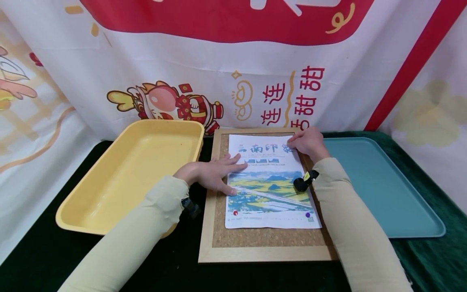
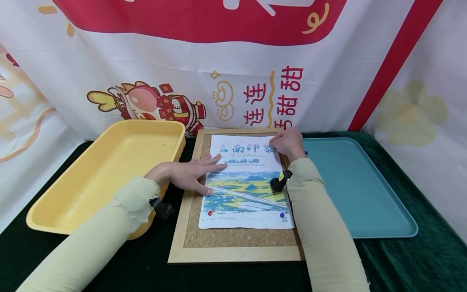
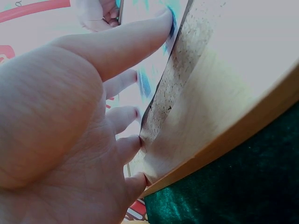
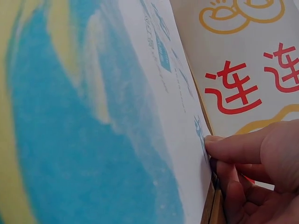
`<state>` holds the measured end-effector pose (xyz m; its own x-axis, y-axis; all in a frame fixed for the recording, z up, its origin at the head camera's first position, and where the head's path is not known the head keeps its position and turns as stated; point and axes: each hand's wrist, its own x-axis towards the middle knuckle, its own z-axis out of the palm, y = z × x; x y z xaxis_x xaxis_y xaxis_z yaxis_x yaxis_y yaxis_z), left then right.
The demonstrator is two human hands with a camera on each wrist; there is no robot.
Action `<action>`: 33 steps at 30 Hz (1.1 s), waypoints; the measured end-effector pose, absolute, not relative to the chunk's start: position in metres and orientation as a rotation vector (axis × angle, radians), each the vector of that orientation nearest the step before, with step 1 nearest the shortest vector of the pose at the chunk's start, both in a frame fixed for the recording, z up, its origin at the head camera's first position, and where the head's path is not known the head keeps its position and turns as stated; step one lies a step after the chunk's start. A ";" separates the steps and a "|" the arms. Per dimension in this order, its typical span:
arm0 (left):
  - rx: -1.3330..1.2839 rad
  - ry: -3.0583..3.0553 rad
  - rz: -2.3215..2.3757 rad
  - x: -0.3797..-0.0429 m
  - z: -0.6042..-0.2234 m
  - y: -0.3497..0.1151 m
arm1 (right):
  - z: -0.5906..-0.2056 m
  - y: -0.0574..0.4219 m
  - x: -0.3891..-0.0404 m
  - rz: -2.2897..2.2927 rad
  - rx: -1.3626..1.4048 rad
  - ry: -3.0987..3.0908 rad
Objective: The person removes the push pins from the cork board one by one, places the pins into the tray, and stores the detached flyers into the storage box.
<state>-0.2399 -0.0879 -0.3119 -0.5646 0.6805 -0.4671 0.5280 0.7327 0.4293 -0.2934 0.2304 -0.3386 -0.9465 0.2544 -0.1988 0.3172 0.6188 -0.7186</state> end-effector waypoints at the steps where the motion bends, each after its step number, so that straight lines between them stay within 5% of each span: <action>1: 0.911 2.308 0.317 -0.240 -0.312 -0.088 | -0.338 0.231 -0.293 -1.245 0.485 2.751; 33: 0.921 2.317 0.318 -0.237 -0.311 -0.089 | -0.335 0.255 -0.254 -1.275 0.263 2.580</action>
<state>-0.2370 -0.0885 -0.3114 -0.5662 0.6854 -0.4579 0.5368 0.7281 0.4262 -0.2541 0.2555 -0.3354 -0.9523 0.0502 -0.3009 0.2696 0.6004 -0.7529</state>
